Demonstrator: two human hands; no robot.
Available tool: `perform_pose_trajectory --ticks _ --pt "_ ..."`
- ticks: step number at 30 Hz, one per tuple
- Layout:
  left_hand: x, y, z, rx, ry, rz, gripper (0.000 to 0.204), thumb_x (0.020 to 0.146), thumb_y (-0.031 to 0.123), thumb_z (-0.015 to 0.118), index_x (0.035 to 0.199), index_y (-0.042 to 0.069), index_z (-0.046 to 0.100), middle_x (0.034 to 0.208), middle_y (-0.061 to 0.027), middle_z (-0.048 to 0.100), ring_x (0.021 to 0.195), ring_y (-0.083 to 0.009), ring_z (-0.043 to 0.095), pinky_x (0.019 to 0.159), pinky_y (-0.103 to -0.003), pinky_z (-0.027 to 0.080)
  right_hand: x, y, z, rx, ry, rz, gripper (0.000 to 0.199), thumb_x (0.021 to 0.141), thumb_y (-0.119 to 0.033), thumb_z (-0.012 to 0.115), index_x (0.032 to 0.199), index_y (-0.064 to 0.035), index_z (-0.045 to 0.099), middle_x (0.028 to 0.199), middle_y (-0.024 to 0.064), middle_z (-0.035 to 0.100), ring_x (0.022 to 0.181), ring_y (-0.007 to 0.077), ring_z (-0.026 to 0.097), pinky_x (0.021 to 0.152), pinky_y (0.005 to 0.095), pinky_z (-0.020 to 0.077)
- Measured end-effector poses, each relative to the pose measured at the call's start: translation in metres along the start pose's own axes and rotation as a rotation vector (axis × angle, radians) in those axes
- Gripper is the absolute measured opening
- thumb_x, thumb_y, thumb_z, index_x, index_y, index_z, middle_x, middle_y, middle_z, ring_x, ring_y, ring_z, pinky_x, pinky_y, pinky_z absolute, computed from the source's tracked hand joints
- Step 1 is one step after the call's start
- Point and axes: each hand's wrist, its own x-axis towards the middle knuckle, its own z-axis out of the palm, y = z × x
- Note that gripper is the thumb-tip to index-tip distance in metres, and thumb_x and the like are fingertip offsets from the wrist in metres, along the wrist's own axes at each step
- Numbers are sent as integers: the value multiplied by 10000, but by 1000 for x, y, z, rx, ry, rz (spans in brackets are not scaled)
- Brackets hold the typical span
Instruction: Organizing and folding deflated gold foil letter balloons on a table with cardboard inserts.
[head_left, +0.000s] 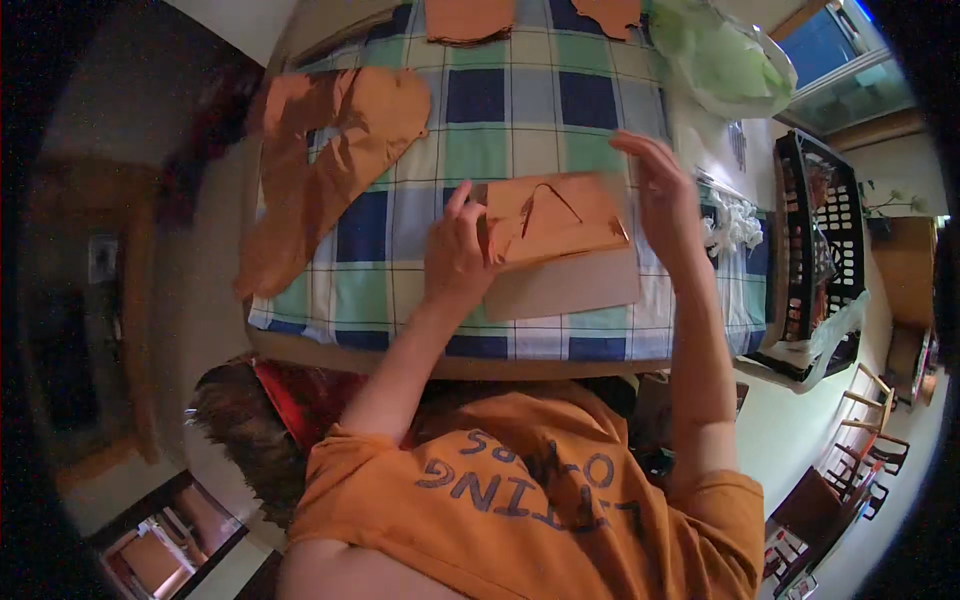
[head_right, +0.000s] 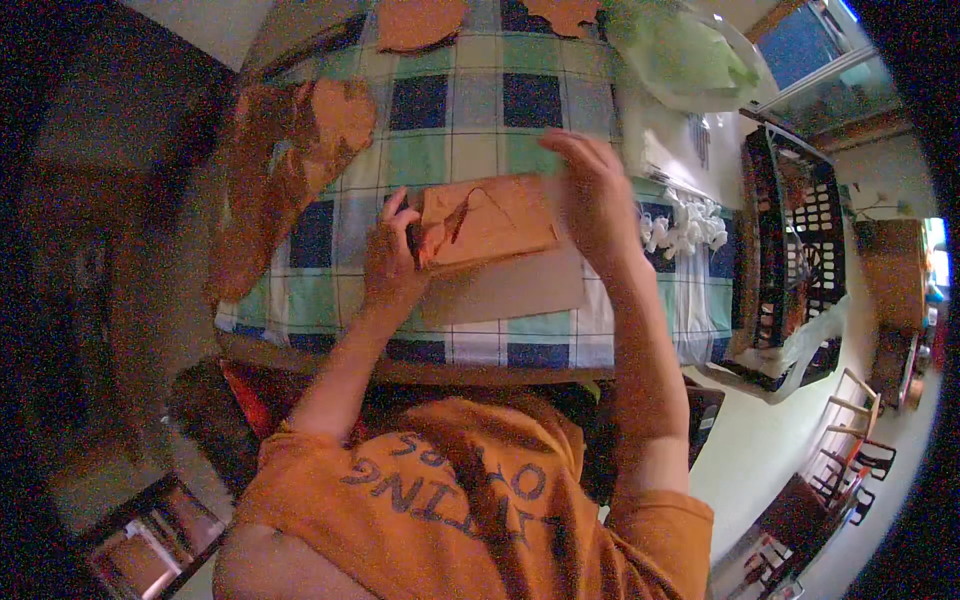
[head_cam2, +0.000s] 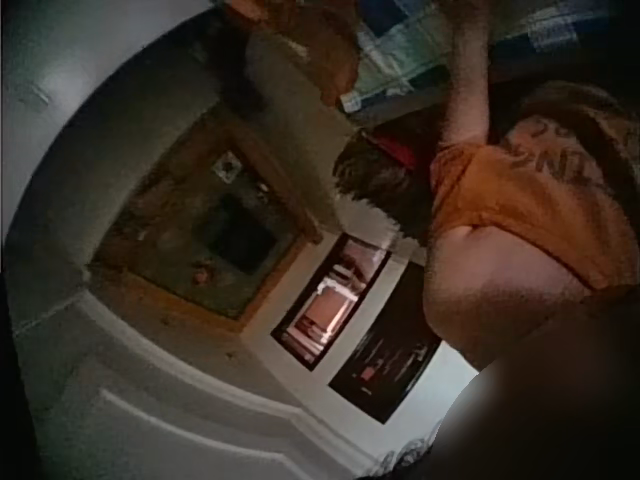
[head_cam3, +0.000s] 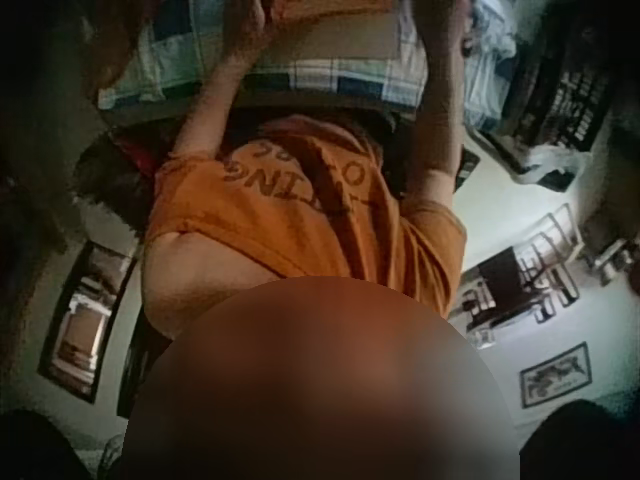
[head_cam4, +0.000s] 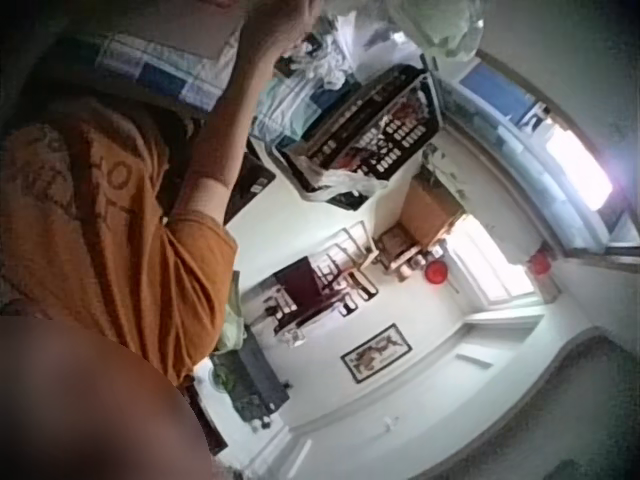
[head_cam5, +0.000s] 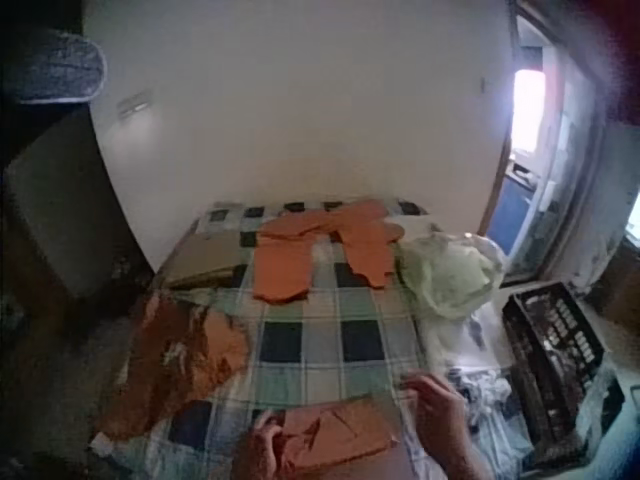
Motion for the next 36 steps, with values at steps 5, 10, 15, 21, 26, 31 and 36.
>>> perform_pose_trajectory --ticks 5,10,15,21,26,31,36 --pt "2 0 -4 28 -17 5 361 806 56 575 1129 63 414 1353 -197 425 1081 -337 529 812 -416 414 -14 14 52 -369 -426 -128 414 910 -219 515 1304 -93 492 1368 130 465 1284 323 406 1078 488 271" --pt "-1 -6 -4 45 -4 -61 360 792 -11 516 1135 41 420 1339 -201 443 1100 -324 527 837 -428 403 -32 13 50 -475 -470 -242 529 920 -298 505 1408 -139 379 1465 104 351 1374 286 284 1122 478 185" --pt "30 -13 -6 -136 -16 -216 462 815 -4 495 1271 -18 422 1304 -199 480 1141 -325 513 929 -479 383 -33 15 51 -477 -451 -235 507 923 -309 492 1393 -139 406 1460 102 359 1373 293 283 1125 473 178" --pt "22 27 40 184 -209 -57 529 901 249 519 1348 -2 388 1402 -184 399 1339 -306 333 1107 -468 225 -35 18 55 -447 -447 -234 509 920 -315 492 1392 -144 412 1458 102 362 1375 294 280 1123 480 179" --pt "9 27 30 200 -282 -83 656 902 387 508 1416 26 316 1495 -145 266 1404 -288 203 1127 -521 127 -36 16 52 -458 -459 -222 511 923 -307 486 1399 -144 402 1461 100 358 1379 287 274 1124 482 173" --pt "8 25 20 228 -344 -95 723 889 445 506 1435 30 278 1520 -133 213 1416 -283 172 1110 -578 103 -35 26 45 -436 -422 -136 520 925 -299 484 1400 -108 392 1468 95 349 1388 281 257 1127 481 160" --pt "6 20 24 230 -351 -78 744 874 452 525 1435 31 277 1523 -135 207 1420 -280 163 1103 -593 102 -47 38 30 -417 -134 -95 422 884 -184 530 1279 -47 479 1317 196 468 1259 338 404 1047 450 323"
